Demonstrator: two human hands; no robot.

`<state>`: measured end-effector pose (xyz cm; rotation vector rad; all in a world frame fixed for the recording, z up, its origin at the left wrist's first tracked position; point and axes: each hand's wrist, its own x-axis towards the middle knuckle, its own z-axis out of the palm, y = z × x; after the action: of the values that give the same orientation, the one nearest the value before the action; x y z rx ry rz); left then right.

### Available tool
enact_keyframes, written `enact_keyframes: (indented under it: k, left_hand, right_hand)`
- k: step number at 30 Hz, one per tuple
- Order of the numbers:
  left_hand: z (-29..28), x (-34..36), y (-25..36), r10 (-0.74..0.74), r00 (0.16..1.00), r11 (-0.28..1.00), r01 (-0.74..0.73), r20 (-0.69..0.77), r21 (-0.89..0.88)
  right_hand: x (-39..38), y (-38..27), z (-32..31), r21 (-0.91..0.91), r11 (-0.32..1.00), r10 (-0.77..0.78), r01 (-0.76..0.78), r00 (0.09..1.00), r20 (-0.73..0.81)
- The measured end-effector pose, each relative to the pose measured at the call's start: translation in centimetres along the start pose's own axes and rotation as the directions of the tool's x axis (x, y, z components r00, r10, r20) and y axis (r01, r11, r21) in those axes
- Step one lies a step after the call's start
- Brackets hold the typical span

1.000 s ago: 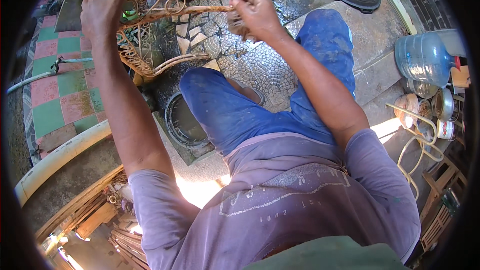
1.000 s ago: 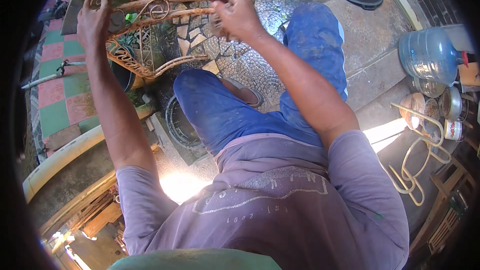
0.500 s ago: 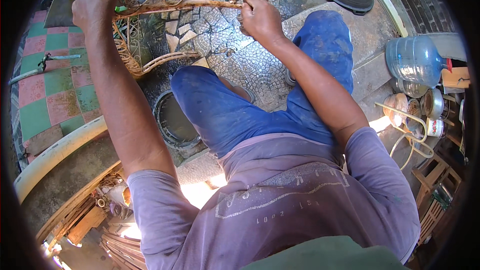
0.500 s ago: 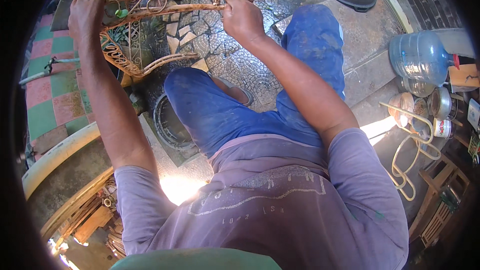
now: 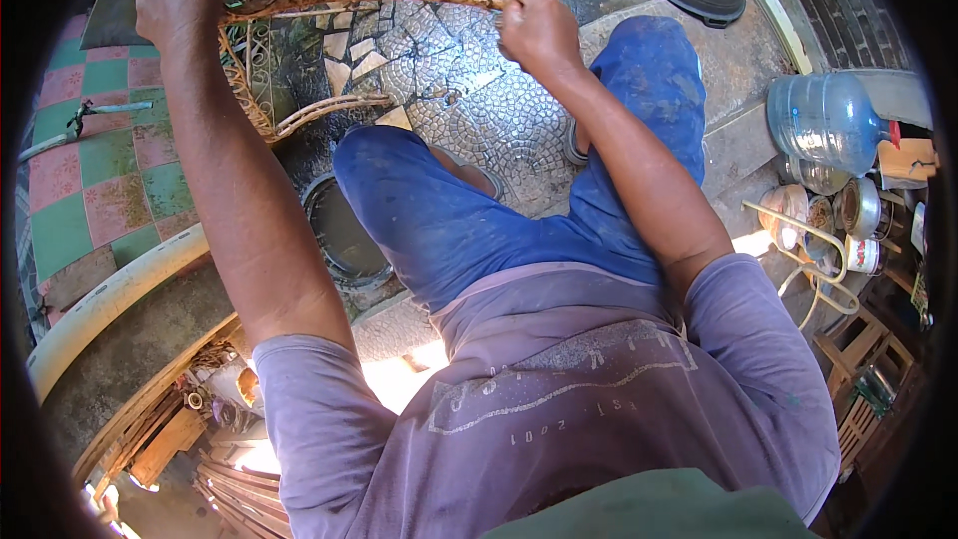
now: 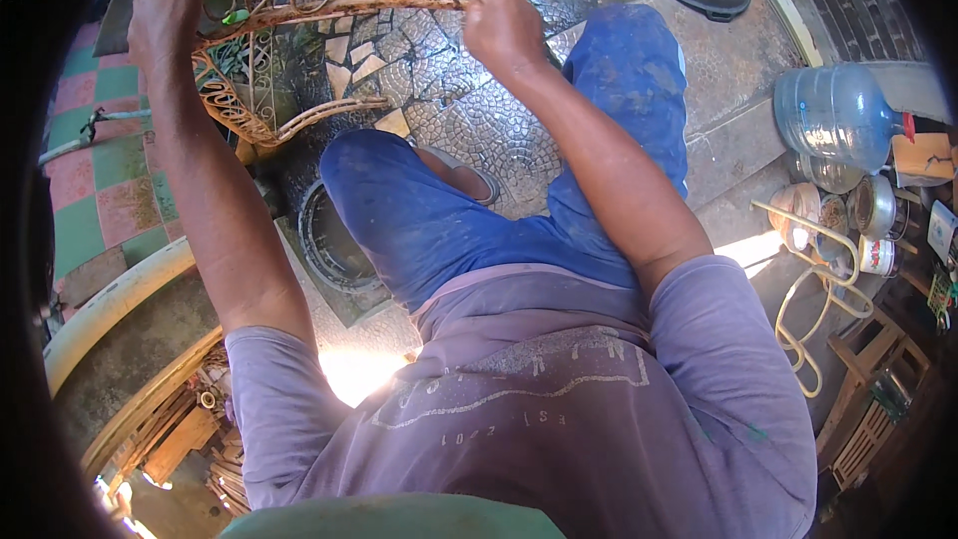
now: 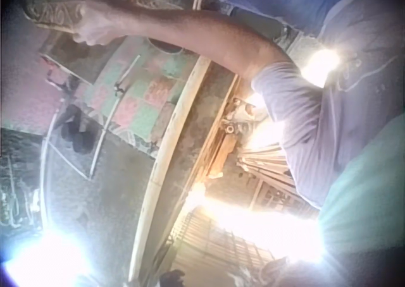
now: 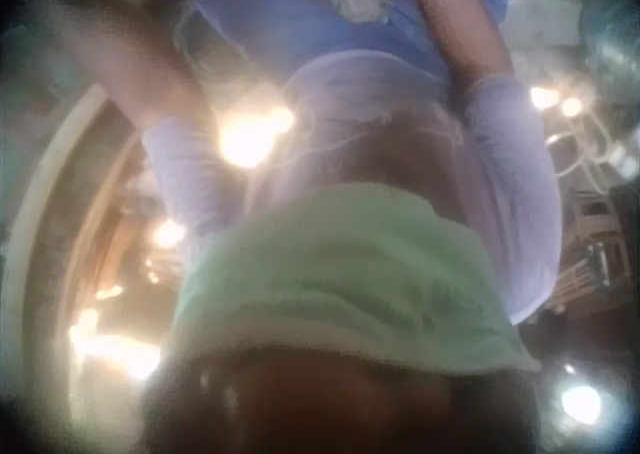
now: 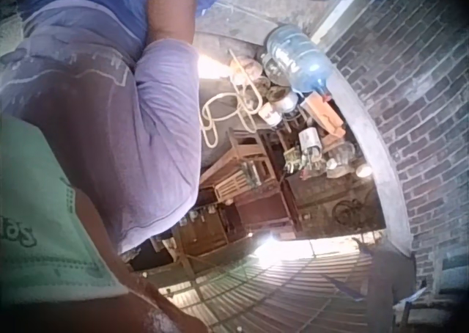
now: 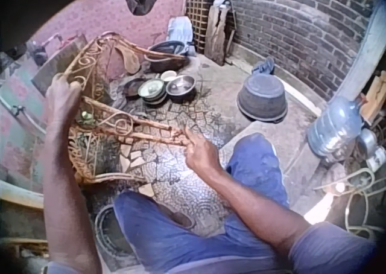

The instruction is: The person repairs a wicker chair frame by cleaning the joints with a cloth, applying adhesive or sealant from a container by hand, and smoothing the material over the structural bends.

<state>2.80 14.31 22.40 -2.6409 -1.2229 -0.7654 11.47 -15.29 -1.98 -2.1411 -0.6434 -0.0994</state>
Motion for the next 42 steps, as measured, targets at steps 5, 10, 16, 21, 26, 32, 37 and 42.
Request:
enact_keyframes:
  k: [5, 10, 16, 21, 26, 32, 37, 42]
  left_hand:
    - [0.2, 0.0, -0.4, 0.048, 0.998, 0.999, -0.048, -0.036, 0.000]
    - [0.5, 0.2, -0.8, 0.016, 0.998, 1.000, -0.015, -0.055, 0.008]
    - [-3.4, -4.2, 4.9, -0.065, 0.996, 0.998, 0.064, -0.055, -0.018]
    - [-3.2, -4.9, 3.9, 0.068, 0.989, 0.993, -0.080, -0.132, -0.087]
    - [-2.5, -4.3, 3.3, 0.021, 0.989, 0.998, -0.030, -0.146, -0.056]
    - [-1.7, -3.1, 2.4, 0.036, 0.981, 0.996, -0.051, -0.193, -0.075]
    - [-2.2, -3.4, 3.4, 0.018, 0.985, 0.998, -0.029, -0.173, -0.064]
    - [-3.2, -4.6, 4.8, -0.004, 0.990, 0.999, -0.004, -0.144, -0.053]
  right_hand:
    - [0.1, 0.6, 0.6, 0.007, 0.997, -0.071, 0.071, 0.997, -0.043]
    - [0.8, -0.9, 0.8, 0.036, 0.994, -0.100, 0.101, 0.995, -0.026]
    - [0.2, 0.5, 1.1, 0.108, 0.991, -0.066, 0.076, 0.994, -0.090]
    - [1.1, -1.5, 1.1, 0.109, 0.982, -0.143, 0.154, 0.984, -0.108]
    - [0.0, -0.3, 0.4, 0.117, 0.993, 0.037, -0.032, 0.998, -0.046]
    - [1.7, -3.3, 0.4, 0.054, 0.996, -0.066, 0.064, 0.997, 0.028]
    - [0.9, -1.4, 0.4, 0.074, 0.986, -0.144, 0.151, 0.985, -0.098]
    - [2.1, -4.1, 1.0, 0.097, 0.971, -0.215, 0.219, 0.975, -0.051]
